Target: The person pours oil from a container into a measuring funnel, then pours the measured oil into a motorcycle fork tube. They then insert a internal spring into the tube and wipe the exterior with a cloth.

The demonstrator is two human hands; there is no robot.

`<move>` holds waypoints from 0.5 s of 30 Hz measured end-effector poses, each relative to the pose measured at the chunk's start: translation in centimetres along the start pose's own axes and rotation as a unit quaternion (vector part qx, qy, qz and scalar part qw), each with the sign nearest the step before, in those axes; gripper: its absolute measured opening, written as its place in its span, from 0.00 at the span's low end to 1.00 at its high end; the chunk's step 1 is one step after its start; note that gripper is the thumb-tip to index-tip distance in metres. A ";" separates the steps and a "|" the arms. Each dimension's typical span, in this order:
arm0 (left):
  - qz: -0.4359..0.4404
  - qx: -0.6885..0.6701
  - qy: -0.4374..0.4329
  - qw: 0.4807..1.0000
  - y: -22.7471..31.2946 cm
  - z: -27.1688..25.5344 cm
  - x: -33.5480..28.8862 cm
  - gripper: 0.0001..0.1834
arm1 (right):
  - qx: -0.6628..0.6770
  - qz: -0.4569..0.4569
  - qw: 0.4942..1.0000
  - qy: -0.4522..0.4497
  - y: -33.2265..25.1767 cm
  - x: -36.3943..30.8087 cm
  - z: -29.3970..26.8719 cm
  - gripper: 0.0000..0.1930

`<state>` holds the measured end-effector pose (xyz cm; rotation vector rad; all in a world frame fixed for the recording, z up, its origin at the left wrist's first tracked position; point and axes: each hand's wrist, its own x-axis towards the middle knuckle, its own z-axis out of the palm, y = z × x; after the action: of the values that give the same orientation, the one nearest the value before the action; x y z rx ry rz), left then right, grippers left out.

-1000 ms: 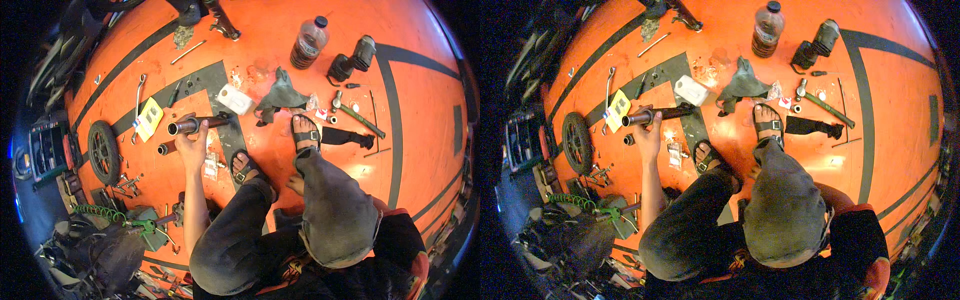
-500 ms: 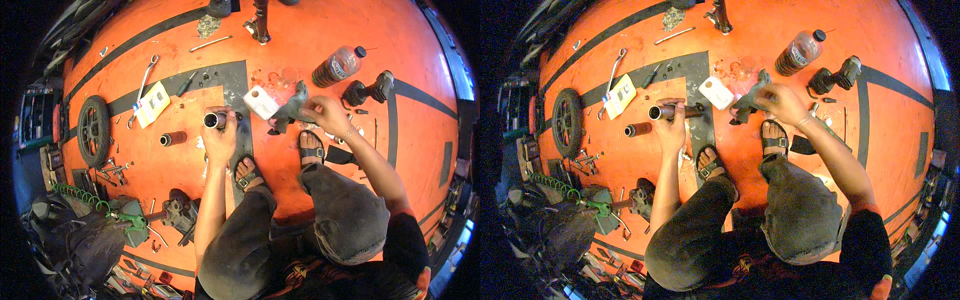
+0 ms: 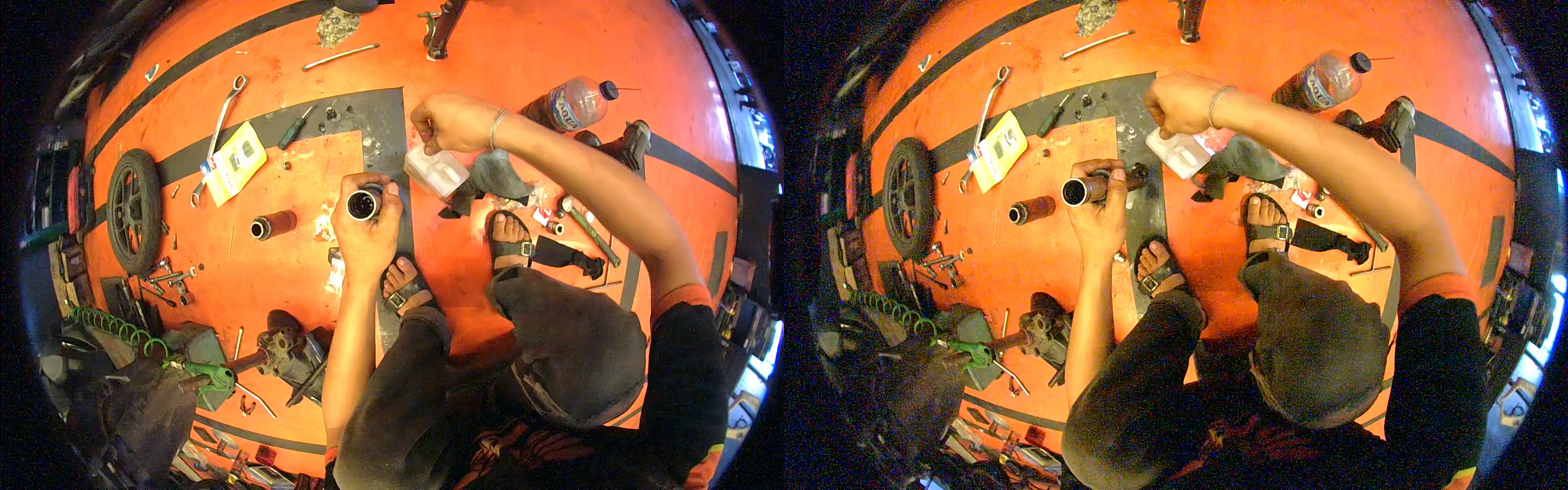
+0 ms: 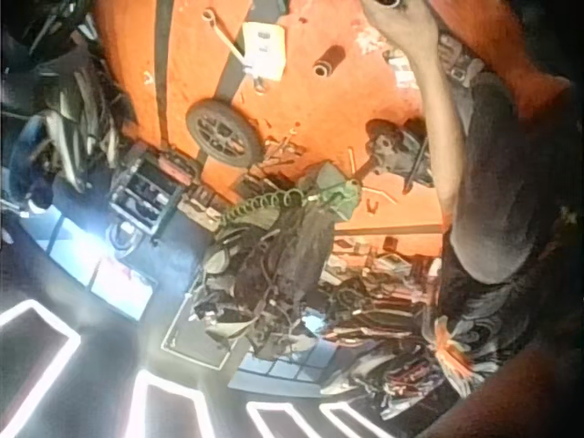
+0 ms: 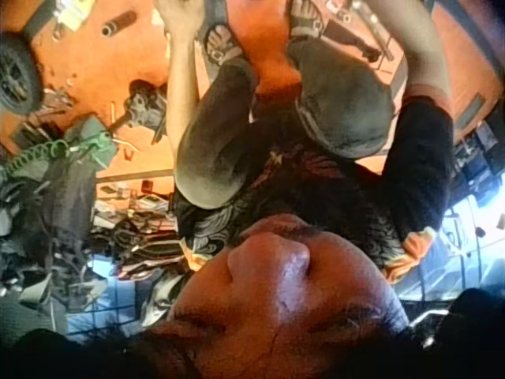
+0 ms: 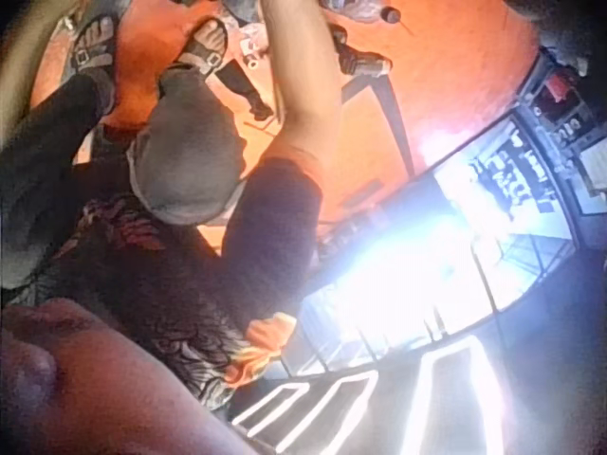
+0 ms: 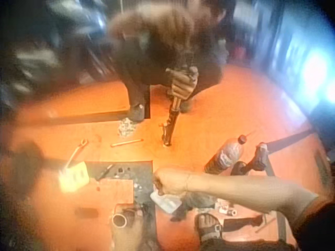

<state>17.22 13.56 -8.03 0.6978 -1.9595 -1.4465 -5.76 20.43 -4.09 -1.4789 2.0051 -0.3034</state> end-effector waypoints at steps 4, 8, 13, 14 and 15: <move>-0.008 -0.010 -0.017 1.000 0.2 0.2 -0.1 0.07 | -0.054 -0.022 0.993 -0.101 1.0 2.4 -0.6 0.12; -0.024 -0.016 -0.015 0.999 -0.2 0.0 -0.2 0.07 | -0.076 0.020 0.975 -0.210 -1.0 4.4 -1.9 0.12; -0.011 -0.012 -0.022 1.000 -0.3 0.0 -0.1 0.07 | -0.076 0.009 0.972 -0.221 -1.0 4.5 -1.9 0.12; 0.000 -0.009 -0.020 1.000 -0.3 0.0 -0.1 0.07 | -0.079 0.000 0.974 -0.213 -0.9 4.3 -2.0 0.12; -0.005 -0.013 -0.020 1.000 -0.2 0.0 -0.1 0.08 | -0.054 0.021 0.978 -0.202 -0.9 3.7 -2.0 0.11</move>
<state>17.31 13.52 -8.27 0.6722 -1.9666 -1.5011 -6.96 16.34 -3.33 -1.4266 1.7413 0.1203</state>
